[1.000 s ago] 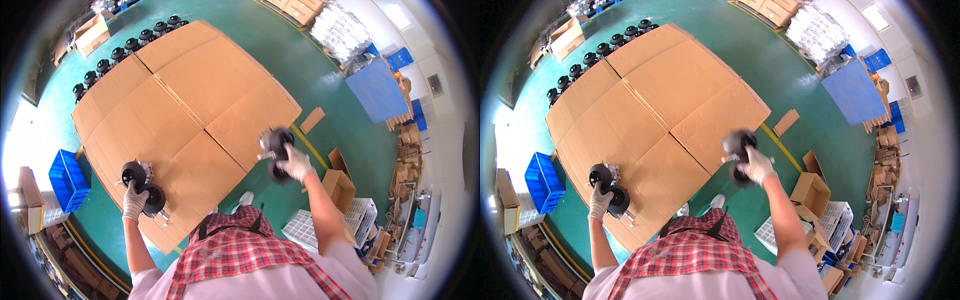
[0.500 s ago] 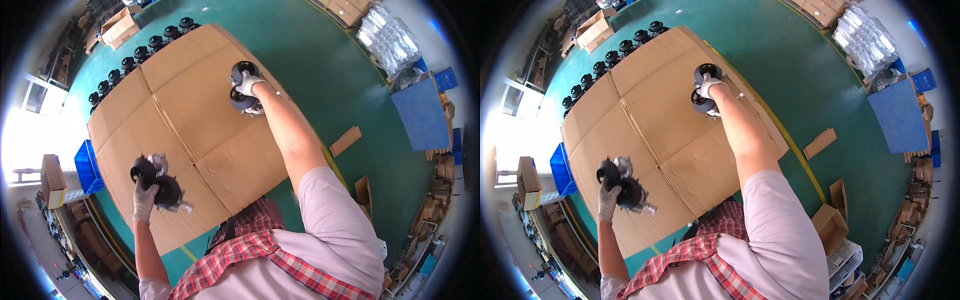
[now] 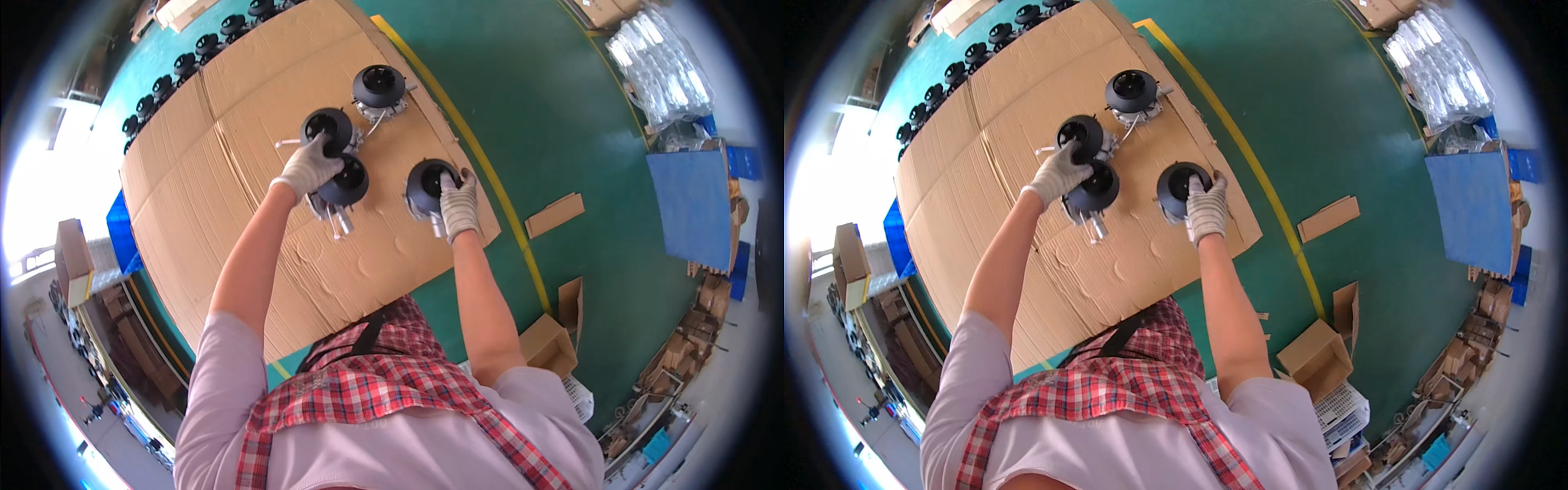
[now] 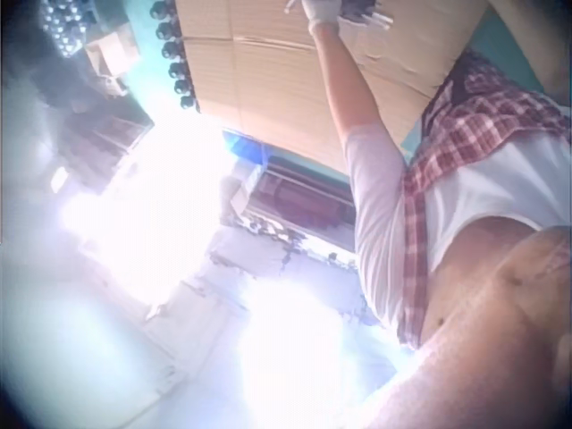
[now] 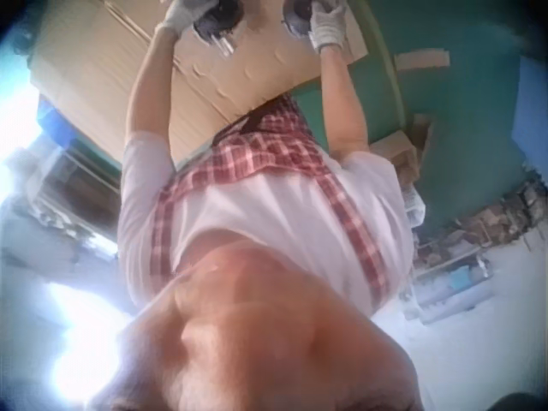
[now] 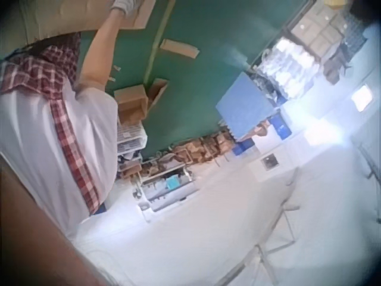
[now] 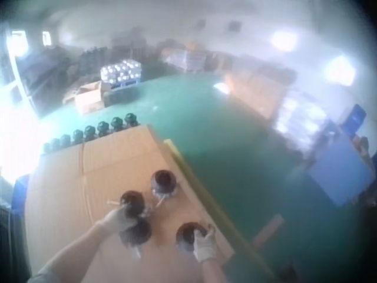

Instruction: The person assembles small mechanical parts at a workbench, using a cloth to wipe components and a manual press to secure them. They repeatedly pick up parts, wipe them, and place them into the press, then move finished units to a cardboard box.

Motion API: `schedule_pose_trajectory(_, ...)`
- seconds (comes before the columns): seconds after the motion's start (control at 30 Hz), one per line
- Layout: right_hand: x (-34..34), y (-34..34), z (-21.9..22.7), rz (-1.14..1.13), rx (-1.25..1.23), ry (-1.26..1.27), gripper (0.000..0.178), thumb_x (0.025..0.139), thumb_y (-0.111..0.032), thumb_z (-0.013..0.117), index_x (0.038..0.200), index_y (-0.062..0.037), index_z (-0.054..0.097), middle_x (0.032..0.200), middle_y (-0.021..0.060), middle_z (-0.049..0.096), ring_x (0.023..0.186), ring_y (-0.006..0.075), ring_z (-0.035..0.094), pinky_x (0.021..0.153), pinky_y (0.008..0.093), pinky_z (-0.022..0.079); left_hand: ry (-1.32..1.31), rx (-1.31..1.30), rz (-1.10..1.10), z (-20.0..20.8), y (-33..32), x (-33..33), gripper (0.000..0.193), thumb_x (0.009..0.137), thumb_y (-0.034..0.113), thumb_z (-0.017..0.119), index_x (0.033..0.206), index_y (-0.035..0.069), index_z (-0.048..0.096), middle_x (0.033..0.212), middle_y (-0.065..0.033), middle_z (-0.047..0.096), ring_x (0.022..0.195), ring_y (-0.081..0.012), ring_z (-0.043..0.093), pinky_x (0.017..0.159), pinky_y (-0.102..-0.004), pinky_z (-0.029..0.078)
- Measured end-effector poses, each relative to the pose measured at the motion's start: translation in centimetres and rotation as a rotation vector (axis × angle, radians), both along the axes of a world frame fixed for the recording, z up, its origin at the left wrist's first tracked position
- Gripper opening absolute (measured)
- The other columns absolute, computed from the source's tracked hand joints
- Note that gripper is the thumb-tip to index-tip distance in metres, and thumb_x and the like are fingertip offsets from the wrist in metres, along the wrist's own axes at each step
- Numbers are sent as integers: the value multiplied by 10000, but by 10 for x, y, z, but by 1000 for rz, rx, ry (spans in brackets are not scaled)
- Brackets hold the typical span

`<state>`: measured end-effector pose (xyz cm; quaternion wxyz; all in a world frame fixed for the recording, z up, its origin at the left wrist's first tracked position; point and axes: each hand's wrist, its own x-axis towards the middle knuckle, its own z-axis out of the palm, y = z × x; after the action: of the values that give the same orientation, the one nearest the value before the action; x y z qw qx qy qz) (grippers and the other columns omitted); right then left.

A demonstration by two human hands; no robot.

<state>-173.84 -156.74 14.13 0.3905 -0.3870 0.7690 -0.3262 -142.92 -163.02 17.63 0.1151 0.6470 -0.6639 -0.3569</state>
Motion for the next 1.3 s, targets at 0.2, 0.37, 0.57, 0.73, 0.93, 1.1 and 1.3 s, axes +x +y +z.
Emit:
schedule_pose_trajectory(0.2,39,-41,-8,40,-28,-197,645,888,-357,645,1330,79,473,1255,276,603,1171,376,590,1018,404,447,-121,123,260,20,-7,-18,1032,841,313,705,1593,102,31,1066,-319,676,1047,-441,664,912,-442,516)
schedule_pose_trajectory(0.37,54,-75,-38,164,-215,-233,616,903,-352,680,1335,38,478,1265,227,619,1158,350,603,998,405,466,174,85,471,-17,28,-11,1019,865,298,704,1597,80,29,1137,-278,675,1070,-389,672,919,-399,499)
schedule_pose_trajectory(0.57,31,-59,-21,384,-209,-71,800,951,-588,552,1429,37,402,1336,236,554,1216,321,564,1034,418,442,285,-80,581,-76,87,18,896,937,449,671,1582,69,178,1384,-230,539,1220,-267,563,1020,-355,448)
schedule_pose_trajectory(0.73,50,36,32,279,-434,271,526,1029,-358,508,1383,29,462,1292,232,543,1223,334,570,1010,436,473,87,-86,560,-15,240,78,692,935,337,657,1489,46,363,1374,-219,536,1289,-364,506,1071,-434,422)
schedule_pose_trajectory(0.93,247,179,52,740,-799,245,310,957,-140,587,1245,-26,597,1172,190,621,1104,357,593,968,467,480,-30,-85,1000,-33,585,209,532,908,131,678,1399,37,495,1284,-213,610,1182,-349,608,992,-416,497)
schedule_pose_trajectory(1.1,428,324,-1,1177,-752,325,329,898,-195,642,1202,-70,630,1207,179,624,1146,356,573,1003,476,455,-155,352,1603,-57,951,264,550,964,298,603,1436,47,473,1226,-251,650,1121,-379,644,958,-429,503)
schedule_pose_trajectory(1.3,533,390,-77,1248,-500,769,374,901,-328,603,1196,-103,648,1272,175,604,1169,342,574,1012,471,456,-328,560,2012,-63,1259,205,575,973,340,572,1367,-70,491,1357,-303,553,1285,-409,529,1072,-423,425)
